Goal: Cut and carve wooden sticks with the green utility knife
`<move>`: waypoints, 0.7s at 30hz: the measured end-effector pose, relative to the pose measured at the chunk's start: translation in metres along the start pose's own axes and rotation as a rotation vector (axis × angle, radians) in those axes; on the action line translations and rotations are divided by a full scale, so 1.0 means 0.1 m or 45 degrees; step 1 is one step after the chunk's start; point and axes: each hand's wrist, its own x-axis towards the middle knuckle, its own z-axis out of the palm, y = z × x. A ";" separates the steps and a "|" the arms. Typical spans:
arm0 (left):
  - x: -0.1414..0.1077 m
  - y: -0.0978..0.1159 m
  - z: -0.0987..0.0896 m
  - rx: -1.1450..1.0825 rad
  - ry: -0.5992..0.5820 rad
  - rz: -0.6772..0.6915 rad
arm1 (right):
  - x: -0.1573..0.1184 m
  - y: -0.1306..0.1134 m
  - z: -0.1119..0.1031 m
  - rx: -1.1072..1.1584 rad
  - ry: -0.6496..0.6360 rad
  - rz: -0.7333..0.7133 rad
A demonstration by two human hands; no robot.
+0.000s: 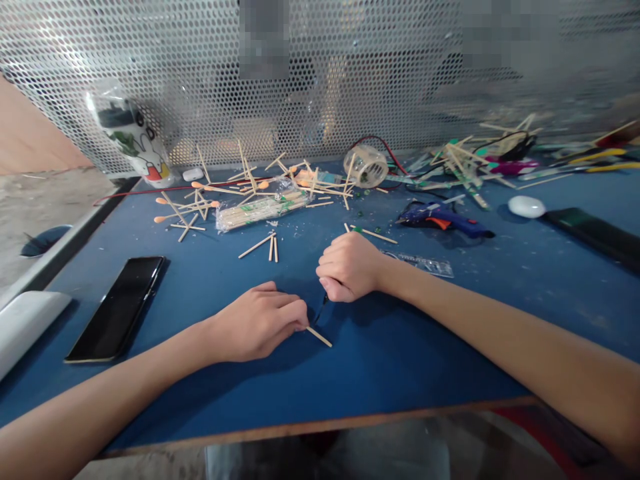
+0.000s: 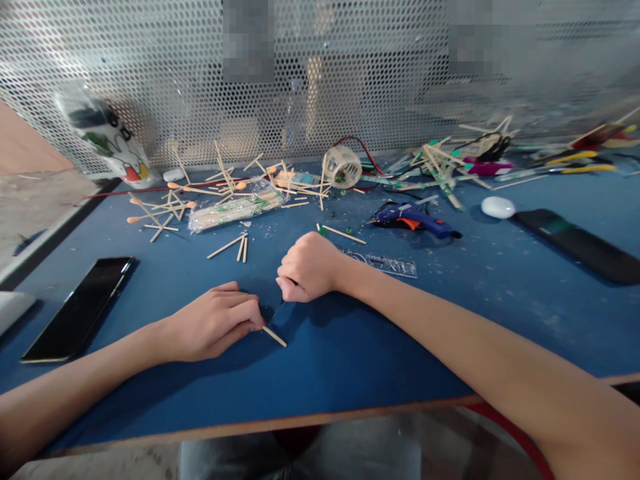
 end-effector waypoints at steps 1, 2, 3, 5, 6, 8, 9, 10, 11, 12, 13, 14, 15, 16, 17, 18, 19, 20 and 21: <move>0.00 0.00 0.00 -0.006 -0.002 -0.006 | 0.00 0.03 -0.05 0.014 0.023 0.015; 0.00 0.00 0.00 -0.011 0.001 -0.008 | 0.00 0.06 -0.11 0.035 0.057 0.041; 0.00 0.00 0.01 -0.013 0.006 -0.010 | 0.00 0.10 -0.18 0.059 0.097 0.075; 0.00 -0.01 0.03 -0.010 0.024 -0.015 | 0.07 0.20 -0.35 0.142 0.228 0.187; 0.00 -0.02 0.04 -0.006 0.038 -0.014 | 0.14 0.26 -0.45 0.170 0.287 0.240; -0.01 -0.03 0.06 0.006 0.070 -0.008 | 0.36 0.36 -0.65 0.380 0.483 0.372; -0.01 -0.03 0.06 0.014 0.087 -0.007 | 0.50 0.40 -0.75 0.526 0.640 0.418; -0.01 -0.03 0.07 0.024 0.105 -0.008 | 0.66 0.43 -0.86 0.648 0.761 0.432; -0.01 -0.03 0.07 0.035 0.126 -0.012 | 0.82 0.47 -0.97 0.765 0.905 0.435; -0.01 -0.02 0.07 0.046 0.152 -0.016 | 0.97 0.49 -1.08 0.895 1.031 0.446; -0.01 -0.02 0.07 0.054 0.180 -0.020 | 1.11 0.52 -1.20 1.035 1.172 0.431; -0.01 -0.01 0.07 0.060 0.214 -0.020 | 1.21 0.55 -1.30 1.156 1.264 0.378; -0.01 -0.01 0.07 0.061 0.250 -0.013 | 1.29 0.59 -1.40 1.295 1.332 0.266; 0.00 0.00 0.08 0.060 0.293 -0.005 | 1.33 0.64 -1.48 1.485 1.332 0.105; 0.00 -0.01 0.08 0.057 0.345 0.002 | 1.34 0.71 -1.54 1.754 1.339 -0.108; 0.00 -0.01 0.08 0.052 0.403 0.009 | 1.32 0.79 -1.59 2.137 1.347 -0.330; 0.00 -0.01 0.08 0.046 0.465 0.022 | 1.28 0.87 -1.61 2.606 1.346 -0.530; -0.01 -0.01 0.07 0.041 0.528 0.041 | 1.23 0.96 -1.62 2.795 1.375 -0.645; -0.02 -0.01 0.06 0.038 0.588 0.069 | 1.17 1.04 -1.61 2.943 1.406 -0.757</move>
